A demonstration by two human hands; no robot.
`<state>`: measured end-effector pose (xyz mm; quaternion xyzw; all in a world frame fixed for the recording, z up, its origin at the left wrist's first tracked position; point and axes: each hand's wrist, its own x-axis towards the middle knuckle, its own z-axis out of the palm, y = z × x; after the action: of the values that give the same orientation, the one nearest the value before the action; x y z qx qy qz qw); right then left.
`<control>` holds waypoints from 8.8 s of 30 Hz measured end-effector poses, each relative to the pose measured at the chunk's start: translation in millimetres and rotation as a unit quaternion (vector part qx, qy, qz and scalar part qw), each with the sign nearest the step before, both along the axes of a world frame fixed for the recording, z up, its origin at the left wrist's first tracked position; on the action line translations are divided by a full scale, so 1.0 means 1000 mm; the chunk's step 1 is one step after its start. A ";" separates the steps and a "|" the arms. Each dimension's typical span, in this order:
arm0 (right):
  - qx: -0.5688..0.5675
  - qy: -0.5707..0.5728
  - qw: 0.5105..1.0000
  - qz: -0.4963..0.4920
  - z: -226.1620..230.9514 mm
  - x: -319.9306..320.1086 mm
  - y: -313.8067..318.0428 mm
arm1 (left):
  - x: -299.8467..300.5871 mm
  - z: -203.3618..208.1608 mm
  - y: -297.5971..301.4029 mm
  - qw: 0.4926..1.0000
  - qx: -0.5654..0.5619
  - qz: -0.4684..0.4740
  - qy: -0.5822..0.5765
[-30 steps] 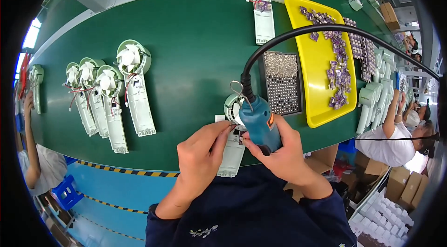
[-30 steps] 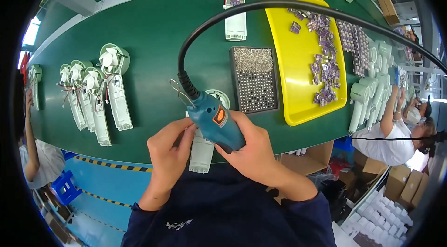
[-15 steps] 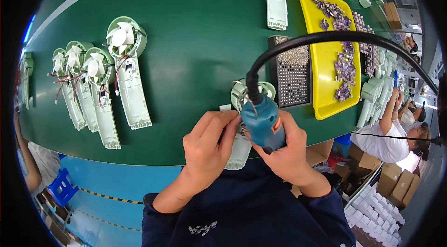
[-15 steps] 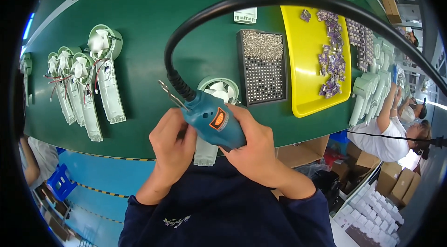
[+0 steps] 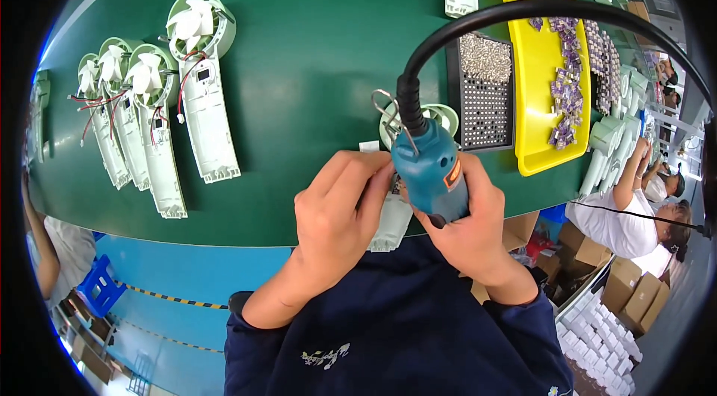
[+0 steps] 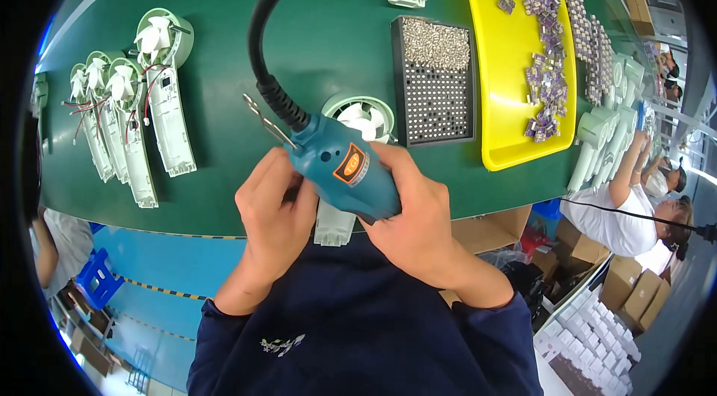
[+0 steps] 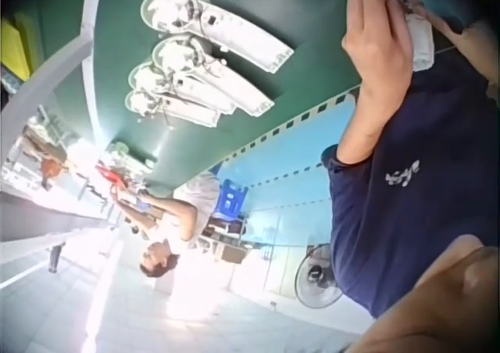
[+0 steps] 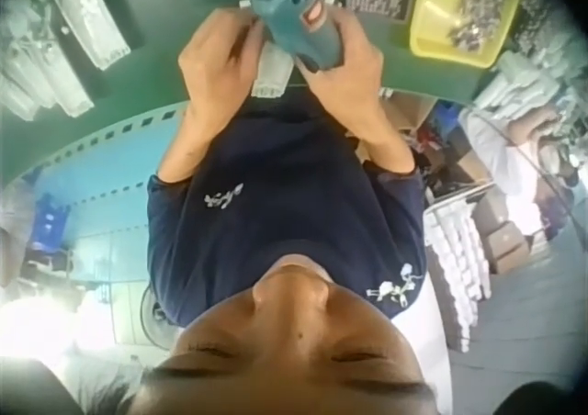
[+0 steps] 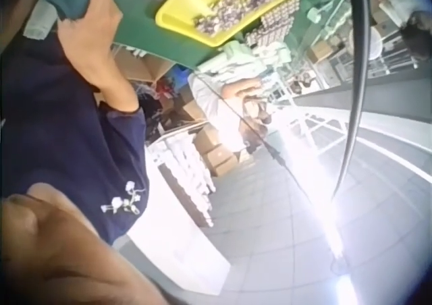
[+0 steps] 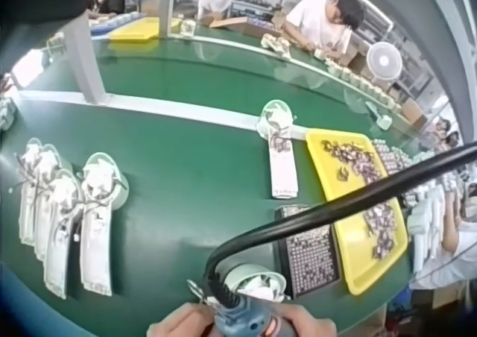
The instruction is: The person assembles portable handheld fans on a production line by securing fan housings and circuit boards with screws using an electric screwdriver.
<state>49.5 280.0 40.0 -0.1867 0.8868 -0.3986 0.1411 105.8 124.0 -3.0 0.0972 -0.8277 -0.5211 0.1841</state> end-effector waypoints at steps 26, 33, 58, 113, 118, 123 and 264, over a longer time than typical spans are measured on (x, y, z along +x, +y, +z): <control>-0.256 -0.243 0.935 0.043 0.005 -0.041 0.047 | -0.005 0.014 -0.009 0.985 -0.004 -0.146 -0.094; -0.644 0.067 0.759 0.068 0.022 -0.073 0.058 | -0.008 0.010 0.001 0.988 0.024 -0.126 -0.086; -0.593 0.107 0.794 0.087 -0.004 -0.087 0.049 | -0.022 0.007 0.017 0.992 0.034 -0.067 -0.098; -0.622 0.144 0.757 0.141 0.016 -0.039 0.009 | -0.017 0.007 0.005 0.991 -0.095 -0.095 0.006; -0.615 0.136 0.762 0.151 0.013 -0.041 0.004 | -0.017 -0.003 0.008 0.995 -0.061 -0.084 0.012; -0.609 0.133 0.768 0.150 0.007 -0.040 0.000 | -0.019 -0.006 0.011 0.997 -0.040 -0.061 0.033; 0.170 0.257 0.944 -0.120 -0.030 -0.270 0.119 | 0.011 0.049 -0.125 0.912 -0.348 0.188 -0.110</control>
<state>-220.2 399.2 10.5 -0.1479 0.9634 -0.1943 -0.1110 117.0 -0.9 46.1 0.2373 -0.9381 -0.1423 0.2085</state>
